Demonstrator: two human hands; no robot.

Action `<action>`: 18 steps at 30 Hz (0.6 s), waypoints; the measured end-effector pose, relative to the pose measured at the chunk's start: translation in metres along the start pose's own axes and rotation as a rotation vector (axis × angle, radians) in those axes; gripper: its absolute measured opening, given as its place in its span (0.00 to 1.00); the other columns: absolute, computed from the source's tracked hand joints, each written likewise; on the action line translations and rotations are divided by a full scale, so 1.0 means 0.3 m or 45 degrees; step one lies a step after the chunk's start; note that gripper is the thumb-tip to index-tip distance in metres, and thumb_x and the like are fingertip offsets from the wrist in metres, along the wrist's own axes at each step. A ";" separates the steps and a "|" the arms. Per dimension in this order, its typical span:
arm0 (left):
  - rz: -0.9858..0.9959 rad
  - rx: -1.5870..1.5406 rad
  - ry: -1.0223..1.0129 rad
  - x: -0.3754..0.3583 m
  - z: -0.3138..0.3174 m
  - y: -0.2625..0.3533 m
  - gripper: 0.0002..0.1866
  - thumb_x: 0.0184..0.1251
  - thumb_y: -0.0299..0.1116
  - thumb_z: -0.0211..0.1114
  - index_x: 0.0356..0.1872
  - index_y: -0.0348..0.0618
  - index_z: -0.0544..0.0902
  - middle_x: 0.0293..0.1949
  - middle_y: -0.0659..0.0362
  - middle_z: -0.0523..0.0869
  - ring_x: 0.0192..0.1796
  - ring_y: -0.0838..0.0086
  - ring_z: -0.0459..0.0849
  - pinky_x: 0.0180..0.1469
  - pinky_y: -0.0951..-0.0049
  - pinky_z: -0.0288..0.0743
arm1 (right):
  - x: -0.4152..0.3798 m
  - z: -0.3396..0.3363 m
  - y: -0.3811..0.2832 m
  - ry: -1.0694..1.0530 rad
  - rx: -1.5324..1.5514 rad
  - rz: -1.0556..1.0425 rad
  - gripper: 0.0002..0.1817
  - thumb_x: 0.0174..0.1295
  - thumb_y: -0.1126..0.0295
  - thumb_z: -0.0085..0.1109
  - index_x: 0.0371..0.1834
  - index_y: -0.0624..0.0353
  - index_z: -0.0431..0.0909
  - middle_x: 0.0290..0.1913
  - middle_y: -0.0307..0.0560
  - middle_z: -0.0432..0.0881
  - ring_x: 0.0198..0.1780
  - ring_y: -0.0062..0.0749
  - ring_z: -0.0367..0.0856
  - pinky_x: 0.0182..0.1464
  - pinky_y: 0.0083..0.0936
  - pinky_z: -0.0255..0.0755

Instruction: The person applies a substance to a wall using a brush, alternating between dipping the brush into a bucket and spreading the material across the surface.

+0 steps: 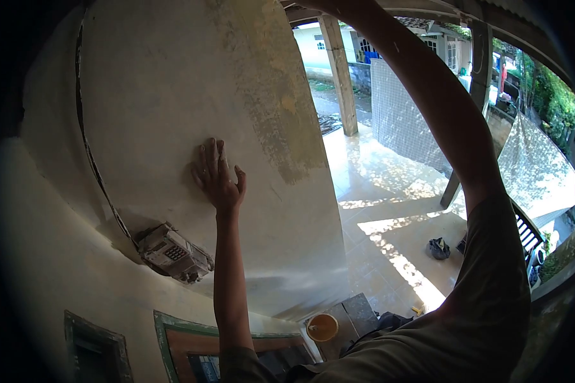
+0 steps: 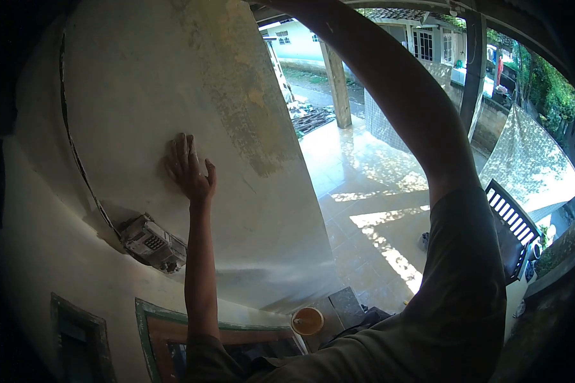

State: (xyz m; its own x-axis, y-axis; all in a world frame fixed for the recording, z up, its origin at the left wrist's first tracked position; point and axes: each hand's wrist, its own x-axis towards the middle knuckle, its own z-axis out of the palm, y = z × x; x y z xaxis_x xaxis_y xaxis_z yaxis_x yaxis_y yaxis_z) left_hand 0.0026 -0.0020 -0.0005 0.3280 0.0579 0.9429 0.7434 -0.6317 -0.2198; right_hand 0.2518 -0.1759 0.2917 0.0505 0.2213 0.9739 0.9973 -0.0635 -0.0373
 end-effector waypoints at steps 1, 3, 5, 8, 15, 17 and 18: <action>0.008 0.003 -0.010 -0.001 0.001 -0.002 0.31 0.63 0.42 0.48 0.70 0.49 0.66 0.72 0.60 0.66 0.75 0.60 0.60 0.73 0.46 0.42 | -0.040 0.032 0.017 -0.043 0.012 -0.037 0.09 0.56 0.72 0.54 0.30 0.71 0.77 0.28 0.64 0.82 0.31 0.58 0.83 0.32 0.48 0.75; 0.017 0.009 -0.023 -0.002 0.002 -0.007 0.31 0.64 0.43 0.47 0.70 0.48 0.66 0.72 0.59 0.65 0.75 0.59 0.58 0.73 0.45 0.42 | -0.140 0.075 0.026 -0.163 -0.040 -0.014 0.08 0.54 0.72 0.54 0.31 0.66 0.78 0.28 0.61 0.81 0.32 0.57 0.83 0.32 0.47 0.74; 0.005 -0.013 -0.022 -0.004 0.004 -0.005 0.31 0.64 0.43 0.47 0.70 0.48 0.66 0.72 0.59 0.65 0.75 0.58 0.59 0.73 0.45 0.42 | -0.317 0.182 0.098 0.079 -0.292 -0.530 0.09 0.67 0.71 0.52 0.37 0.65 0.81 0.19 0.55 0.80 0.22 0.39 0.84 0.28 0.33 0.80; -0.002 -0.001 0.006 -0.002 0.004 -0.001 0.32 0.61 0.41 0.50 0.70 0.49 0.67 0.72 0.61 0.66 0.74 0.62 0.61 0.73 0.46 0.43 | -0.591 0.163 0.035 -0.194 -0.077 -0.143 0.13 0.67 0.71 0.51 0.51 0.66 0.75 0.17 0.59 0.78 0.21 0.49 0.82 0.23 0.40 0.79; 0.010 -0.053 -0.009 -0.001 0.007 0.000 0.32 0.63 0.42 0.49 0.71 0.48 0.65 0.72 0.57 0.65 0.75 0.58 0.58 0.73 0.44 0.42 | -1.038 0.071 0.021 -1.034 0.047 0.084 0.14 0.59 0.76 0.48 0.48 0.68 0.75 0.23 0.61 0.80 0.27 0.50 0.83 0.28 0.43 0.78; 0.014 -0.034 -0.020 -0.003 0.006 -0.002 0.32 0.63 0.42 0.49 0.71 0.48 0.65 0.72 0.56 0.65 0.75 0.58 0.58 0.73 0.44 0.42 | -1.134 0.092 0.078 -1.142 0.153 0.094 0.09 0.58 0.77 0.51 0.40 0.68 0.77 0.22 0.62 0.79 0.28 0.52 0.83 0.31 0.44 0.78; 0.022 -0.033 -0.022 -0.004 0.002 -0.003 0.32 0.63 0.42 0.49 0.71 0.48 0.65 0.72 0.56 0.65 0.75 0.58 0.58 0.73 0.44 0.42 | -1.132 0.083 0.072 -1.184 0.194 0.094 0.07 0.59 0.76 0.53 0.38 0.68 0.77 0.21 0.62 0.79 0.27 0.53 0.83 0.32 0.45 0.77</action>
State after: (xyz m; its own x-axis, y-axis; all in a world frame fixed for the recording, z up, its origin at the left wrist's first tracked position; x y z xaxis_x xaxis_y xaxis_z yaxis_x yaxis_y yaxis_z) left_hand 0.0021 -0.0010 -0.0016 0.3507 0.0602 0.9345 0.7222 -0.6527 -0.2290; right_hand 0.2576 -0.2283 -0.0455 0.0710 0.9131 0.4014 0.9828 0.0048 -0.1847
